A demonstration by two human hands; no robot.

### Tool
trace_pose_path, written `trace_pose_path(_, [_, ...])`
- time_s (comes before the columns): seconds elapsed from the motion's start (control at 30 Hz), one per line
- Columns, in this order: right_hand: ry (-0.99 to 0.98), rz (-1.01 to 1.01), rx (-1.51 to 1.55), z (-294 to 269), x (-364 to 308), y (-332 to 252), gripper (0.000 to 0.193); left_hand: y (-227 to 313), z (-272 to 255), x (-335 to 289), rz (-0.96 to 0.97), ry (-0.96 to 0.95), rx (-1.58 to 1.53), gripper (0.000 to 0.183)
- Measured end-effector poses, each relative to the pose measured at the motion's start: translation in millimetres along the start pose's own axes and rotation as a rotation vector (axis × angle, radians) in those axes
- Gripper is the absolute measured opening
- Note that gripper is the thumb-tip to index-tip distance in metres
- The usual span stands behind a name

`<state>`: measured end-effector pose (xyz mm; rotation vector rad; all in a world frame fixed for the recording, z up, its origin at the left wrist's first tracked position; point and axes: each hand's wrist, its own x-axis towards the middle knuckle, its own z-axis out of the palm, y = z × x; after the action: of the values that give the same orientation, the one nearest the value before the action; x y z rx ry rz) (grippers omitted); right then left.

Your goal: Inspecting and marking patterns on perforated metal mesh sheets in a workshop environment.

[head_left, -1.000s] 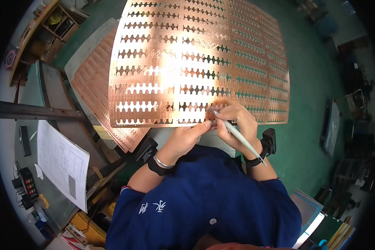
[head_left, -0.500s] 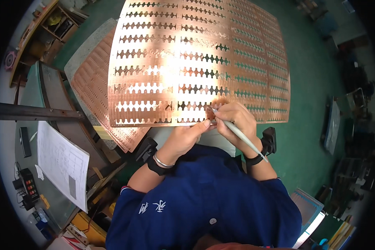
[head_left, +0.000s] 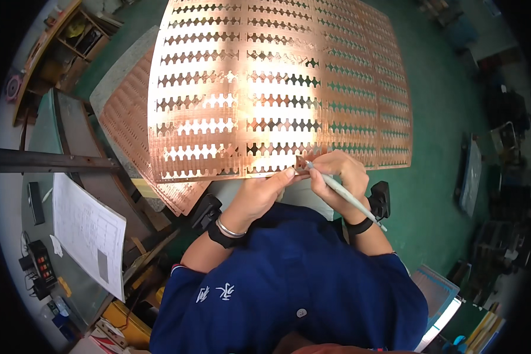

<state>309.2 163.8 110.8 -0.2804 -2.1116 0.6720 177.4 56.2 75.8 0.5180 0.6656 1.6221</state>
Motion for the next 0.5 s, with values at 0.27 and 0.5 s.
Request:
trace_pose_path(0.27, [-0.048,-0.03,-0.012,0.3,-0.4,1.6,0.019,3.2,5.5,0.6,0.015,0.005,0.025,0.039])
trace_pose_path(0.5, [-0.069,-0.074,-0.083,0.5,0.9,0.2,0.022,-0.8,3.5,-1.4,0.012,0.026,0.002,0.038])
